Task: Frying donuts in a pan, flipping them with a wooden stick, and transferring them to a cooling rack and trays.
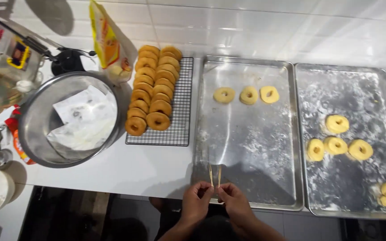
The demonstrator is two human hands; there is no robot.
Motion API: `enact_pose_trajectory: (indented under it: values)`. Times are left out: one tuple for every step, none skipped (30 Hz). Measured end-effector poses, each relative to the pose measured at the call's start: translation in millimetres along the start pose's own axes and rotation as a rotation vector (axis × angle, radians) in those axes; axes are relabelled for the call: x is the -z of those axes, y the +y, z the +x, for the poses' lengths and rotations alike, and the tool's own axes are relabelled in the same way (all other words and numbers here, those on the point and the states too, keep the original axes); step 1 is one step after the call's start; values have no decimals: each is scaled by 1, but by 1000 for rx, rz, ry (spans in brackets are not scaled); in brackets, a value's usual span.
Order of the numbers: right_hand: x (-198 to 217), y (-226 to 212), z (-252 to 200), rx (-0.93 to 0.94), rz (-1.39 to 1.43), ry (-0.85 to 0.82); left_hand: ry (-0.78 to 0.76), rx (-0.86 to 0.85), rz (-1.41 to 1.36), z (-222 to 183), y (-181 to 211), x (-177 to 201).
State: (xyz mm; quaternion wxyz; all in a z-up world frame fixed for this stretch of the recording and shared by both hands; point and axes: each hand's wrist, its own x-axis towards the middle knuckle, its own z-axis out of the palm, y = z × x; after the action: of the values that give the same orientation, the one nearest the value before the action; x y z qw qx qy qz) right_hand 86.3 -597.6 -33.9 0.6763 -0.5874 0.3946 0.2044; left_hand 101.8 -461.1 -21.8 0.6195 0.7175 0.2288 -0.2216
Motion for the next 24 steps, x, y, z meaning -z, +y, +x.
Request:
enact_pose_trajectory:
  values:
    - [5,-2,-2,3,13,13,-15,-4,9,-1,1,-7]
    - [9,-4,-5,15,27,8,-16,-30,41,-3,2,-14]
    - [11,-4,-10,20,41,-1,-12,-49,74,-7,2,-17]
    - [14,-5,-14,16,52,8,-23,-47,83,-12,8,-21]
    - [15,-8,-16,45,36,23,-12,-34,95,-16,15,-23]
    - [15,-10,-19,74,20,38,-1,-21,107,-19,22,-25]
    - [15,-15,-22,78,32,46,-11,-28,116,-20,23,-27]
    - [15,-20,-25,88,3,59,0,-11,93,-21,24,-29]
    - [15,-23,-29,93,-27,71,14,11,70,-23,24,-30]
    - [16,-21,-25,90,-15,77,6,9,81,-23,27,-32]
    - [16,-19,-21,91,-10,71,-12,-19,107,-24,28,-31]
    - [15,-17,-18,93,-4,66,-30,-46,132,-25,29,-30]
    - [17,-12,-14,81,3,62,-27,-38,143,-22,25,-30]
    - [17,-6,-10,35,-34,71,-23,-25,172,-18,21,-28]
    - [15,-4,-4,-5,-76,75,-12,-16,195,-12,18,-26]
    - [15,-1,-3,-10,-75,65,-2,-12,200,-12,17,-25]
    - [15,2,-3,-35,-50,59,2,12,189,-12,15,-24]
    - [16,6,-4,-61,-25,54,6,36,177,-12,13,-23]
    - [15,9,-5,-71,-28,48,12,47,179,-15,13,-24]
    - [14,13,-7,-37,-20,44,15,96,101,-17,12,-25]
    - [12,13,-7,4,-10,43,14,137,23,-17,14,-27]
    - [8,9,-16,0,-9,40,17,140,25,-18,13,-24]
    - [5,3,-24,6,-13,63,7,146,22,-18,13,-23]
    - [2,-3,-33,12,-16,86,-2,153,20,-18,13,-22]
